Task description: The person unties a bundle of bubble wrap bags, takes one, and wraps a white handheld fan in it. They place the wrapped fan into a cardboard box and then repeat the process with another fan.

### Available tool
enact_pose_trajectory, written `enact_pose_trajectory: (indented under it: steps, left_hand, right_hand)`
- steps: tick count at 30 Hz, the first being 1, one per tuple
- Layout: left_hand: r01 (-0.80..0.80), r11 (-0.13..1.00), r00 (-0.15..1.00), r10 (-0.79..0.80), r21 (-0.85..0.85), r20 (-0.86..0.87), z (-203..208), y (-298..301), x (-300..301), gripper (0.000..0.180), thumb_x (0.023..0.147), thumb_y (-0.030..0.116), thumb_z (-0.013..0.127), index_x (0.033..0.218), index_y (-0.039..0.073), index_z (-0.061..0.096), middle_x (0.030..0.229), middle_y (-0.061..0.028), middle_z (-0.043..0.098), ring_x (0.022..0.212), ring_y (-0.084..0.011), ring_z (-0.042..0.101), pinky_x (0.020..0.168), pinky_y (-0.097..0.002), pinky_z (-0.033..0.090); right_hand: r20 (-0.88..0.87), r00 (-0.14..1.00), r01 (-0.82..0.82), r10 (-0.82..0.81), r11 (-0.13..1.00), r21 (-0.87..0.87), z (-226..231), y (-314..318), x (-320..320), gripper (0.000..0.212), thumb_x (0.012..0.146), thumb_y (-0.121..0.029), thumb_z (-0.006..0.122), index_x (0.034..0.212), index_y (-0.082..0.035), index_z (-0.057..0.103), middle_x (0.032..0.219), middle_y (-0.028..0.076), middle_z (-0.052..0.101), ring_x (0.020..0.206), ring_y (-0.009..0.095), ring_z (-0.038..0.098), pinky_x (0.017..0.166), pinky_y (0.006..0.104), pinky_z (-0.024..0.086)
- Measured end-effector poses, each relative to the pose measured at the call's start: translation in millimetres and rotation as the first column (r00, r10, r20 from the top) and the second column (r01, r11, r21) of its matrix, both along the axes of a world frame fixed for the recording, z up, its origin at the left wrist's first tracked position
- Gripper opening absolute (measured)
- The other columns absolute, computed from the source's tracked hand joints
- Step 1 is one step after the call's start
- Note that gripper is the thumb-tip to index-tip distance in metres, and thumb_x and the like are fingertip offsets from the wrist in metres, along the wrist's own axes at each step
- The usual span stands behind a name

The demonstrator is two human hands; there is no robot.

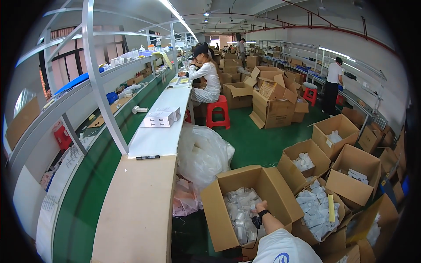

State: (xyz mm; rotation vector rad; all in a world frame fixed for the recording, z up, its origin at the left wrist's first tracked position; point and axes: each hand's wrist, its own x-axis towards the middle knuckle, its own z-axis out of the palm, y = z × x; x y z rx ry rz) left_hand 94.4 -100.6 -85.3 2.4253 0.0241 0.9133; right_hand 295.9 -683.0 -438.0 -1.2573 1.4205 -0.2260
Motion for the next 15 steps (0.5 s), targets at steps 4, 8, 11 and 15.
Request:
enact_pose_trajectory:
  steps: [4,8,11,15]
  left_hand:
    - [0.010,0.999,0.998,-0.008,0.031,-0.059,-10,16,5,0.022,0.087,0.016,0.064,0.098,-0.002,0.062,0.093,-0.0190,0.064,0.086,-0.0335,0.062,0.078,-0.0411,0.050]
    - [-0.040,0.994,0.988,0.054,0.099,-0.143,-6,28,-5,0.027,0.090,0.024,0.060,0.097,-0.003,0.062,0.089,-0.0201,0.063,0.084,-0.0348,0.061,0.075,-0.0424,0.048]
    - [-0.097,0.985,0.928,0.141,0.141,-0.345,34,20,-24,0.028,0.089,0.025,0.061,0.101,-0.001,0.062,0.097,-0.0204,0.063,0.093,-0.0367,0.059,0.081,-0.0438,0.047]
    - [-0.150,0.906,0.727,0.372,0.396,-0.577,56,12,-48,0.030,0.087,0.026,0.061,0.105,0.001,0.061,0.102,-0.0206,0.063,0.098,-0.0377,0.059,0.085,-0.0461,0.046]
  right_hand:
    - [-0.011,0.999,0.033,-0.034,0.999,-0.022,-10,-15,-8,0.034,0.086,-0.005,0.051,0.120,-0.002,0.050,0.129,0.017,0.051,0.108,0.043,0.056,0.074,0.0574,0.057]
    - [-0.033,0.999,0.011,-0.012,1.000,-0.027,-37,-9,-2,0.036,0.085,-0.003,0.053,0.120,-0.003,0.051,0.124,0.015,0.054,0.103,0.040,0.058,0.070,0.0550,0.057]
    - [-0.049,0.999,-0.016,0.014,1.000,-0.027,-54,-6,7,0.037,0.084,-0.002,0.055,0.120,-0.004,0.052,0.121,0.014,0.056,0.100,0.038,0.060,0.067,0.0532,0.058]
    - [-0.050,0.996,-0.072,0.072,0.997,-0.010,-74,11,42,0.039,0.082,-0.001,0.056,0.121,-0.005,0.053,0.116,0.012,0.059,0.095,0.035,0.062,0.063,0.0507,0.059]
